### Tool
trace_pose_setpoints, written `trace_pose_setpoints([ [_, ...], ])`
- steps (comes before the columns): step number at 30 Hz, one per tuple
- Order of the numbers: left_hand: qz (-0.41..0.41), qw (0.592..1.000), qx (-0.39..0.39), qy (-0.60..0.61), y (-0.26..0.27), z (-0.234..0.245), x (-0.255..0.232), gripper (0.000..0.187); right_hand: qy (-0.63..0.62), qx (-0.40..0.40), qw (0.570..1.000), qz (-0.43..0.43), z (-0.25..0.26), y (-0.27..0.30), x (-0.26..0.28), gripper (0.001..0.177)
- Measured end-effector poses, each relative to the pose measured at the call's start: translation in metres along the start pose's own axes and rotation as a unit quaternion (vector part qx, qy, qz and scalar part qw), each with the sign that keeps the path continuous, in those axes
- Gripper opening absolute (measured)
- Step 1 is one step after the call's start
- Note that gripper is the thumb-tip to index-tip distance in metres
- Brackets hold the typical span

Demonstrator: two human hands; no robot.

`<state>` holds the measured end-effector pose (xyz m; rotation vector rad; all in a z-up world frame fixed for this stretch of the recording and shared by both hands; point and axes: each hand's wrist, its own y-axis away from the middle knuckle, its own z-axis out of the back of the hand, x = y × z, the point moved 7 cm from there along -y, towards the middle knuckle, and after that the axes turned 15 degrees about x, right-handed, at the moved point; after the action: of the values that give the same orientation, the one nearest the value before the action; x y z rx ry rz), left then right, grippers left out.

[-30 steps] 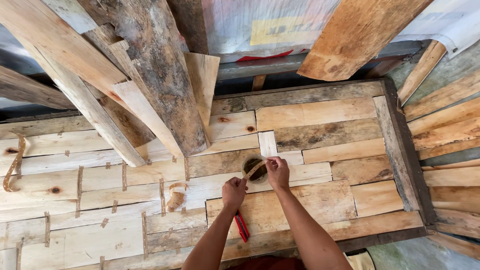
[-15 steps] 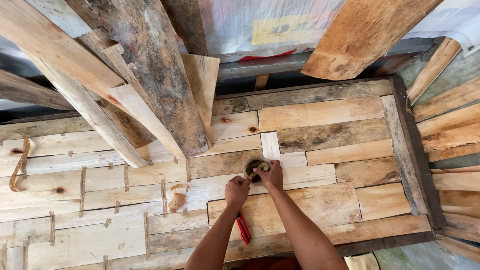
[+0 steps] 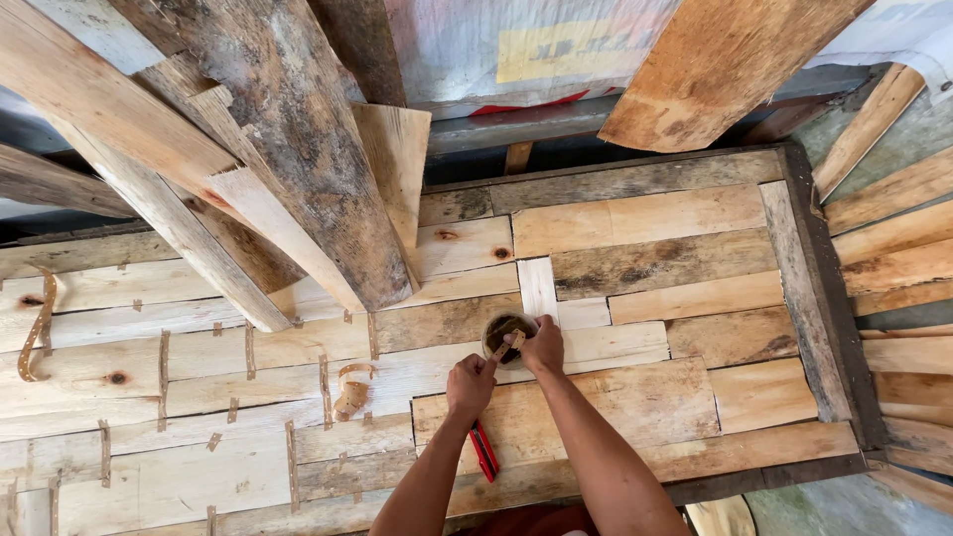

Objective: The recorder uses a utility knife to carve and fit small wood pieces into a larger wooden structure.

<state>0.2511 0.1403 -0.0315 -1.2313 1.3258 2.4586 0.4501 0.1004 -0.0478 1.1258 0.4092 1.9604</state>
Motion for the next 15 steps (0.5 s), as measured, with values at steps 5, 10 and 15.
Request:
trace_pose_setpoints([
  [5,-0.034,0.998,-0.024,0.047,0.013,0.008,-0.004,0.049,0.012,-0.001,1.0,-0.006,-0.003,-0.009,-0.009,0.065],
  [10,-0.073,0.993,-0.056,0.076,0.02,0.017,0.011,0.046,0.003,-0.004,1.0,0.006,-0.002,-0.009,-0.007,0.063],
  [15,-0.095,0.963,-0.03,0.25,0.023,0.009,0.033,0.042,-0.024,0.019,0.999,-0.019,-0.001,-0.006,-0.006,0.061],
])
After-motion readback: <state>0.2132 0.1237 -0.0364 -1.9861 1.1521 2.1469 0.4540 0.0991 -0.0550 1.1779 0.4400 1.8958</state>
